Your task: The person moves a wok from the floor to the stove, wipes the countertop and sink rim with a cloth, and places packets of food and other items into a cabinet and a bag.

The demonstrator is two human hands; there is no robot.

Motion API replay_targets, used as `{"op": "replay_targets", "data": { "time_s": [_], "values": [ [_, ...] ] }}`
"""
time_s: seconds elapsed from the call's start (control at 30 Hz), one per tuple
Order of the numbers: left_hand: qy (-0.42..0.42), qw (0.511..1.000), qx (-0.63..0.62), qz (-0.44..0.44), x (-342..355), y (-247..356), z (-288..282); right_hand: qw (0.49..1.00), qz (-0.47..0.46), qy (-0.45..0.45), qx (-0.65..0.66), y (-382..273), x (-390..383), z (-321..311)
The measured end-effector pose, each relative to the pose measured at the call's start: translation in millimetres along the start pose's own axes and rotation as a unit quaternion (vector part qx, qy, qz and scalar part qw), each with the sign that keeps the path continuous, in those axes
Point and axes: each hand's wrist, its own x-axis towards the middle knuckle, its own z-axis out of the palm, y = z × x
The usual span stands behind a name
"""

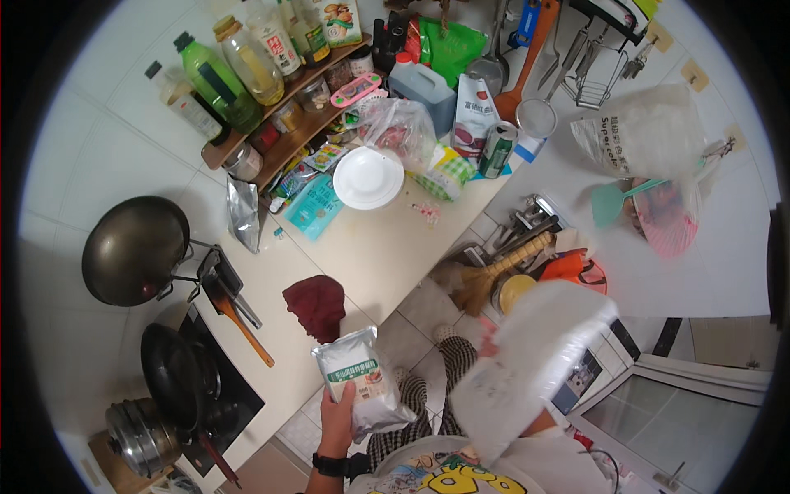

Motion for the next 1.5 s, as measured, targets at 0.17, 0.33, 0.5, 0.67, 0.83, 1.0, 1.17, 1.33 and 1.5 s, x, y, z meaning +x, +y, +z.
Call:
{"op": "replay_targets", "data": {
  "time_s": [0.17, 0.33, 0.5, 0.67, 0.83, 1.0, 1.17, 1.33, 1.5],
  "values": [
    [0.044, 0.992, 0.119, -0.011, -17.4, -12.3, -68.3, 0.994, 0.046, -0.086, -0.045, 96.1, 26.6, 115.4],
    [0.078, 0.986, 0.145, -0.02, -35.0, -34.9, -103.7, 0.991, 0.057, -0.119, -0.018, 135.9, 54.9, 159.8],
    [0.079, 0.917, 0.386, -0.07, -37.3, -38.7, -93.8, 0.978, 0.05, -0.194, 0.06, 152.1, 81.4, 166.0],
    [0.033, 0.965, 0.25, -0.068, -18.7, -76.7, -89.6, 0.917, 0.107, -0.283, 0.26, 144.9, 93.4, 138.3],
    [0.005, 0.941, 0.327, -0.089, -1.7, -92.2, -56.2, 0.946, -0.064, -0.319, -0.006, 146.4, 87.3, 46.7],
    [-0.025, 0.956, 0.256, -0.141, 41.2, -116.8, -14.9, 0.962, -0.058, -0.257, -0.072, 60.6, 56.0, -1.9],
    [-0.049, 0.972, 0.198, -0.118, 114.2, -150.8, 30.6, 0.98, 0.049, -0.165, 0.104, 4.3, 82.1, -48.3],
    [-0.09, 0.988, 0.098, -0.074, 184.6, -181.9, 99.3, 0.975, -0.143, -0.155, -0.073, 0.1, 128.5, -119.9],
    [-0.093, 0.992, 0.051, -0.069, 231.5, -190.9, 145.0, 0.959, -0.162, -0.203, 0.108, -23.1, 135.4, -157.4]
  ]
}}
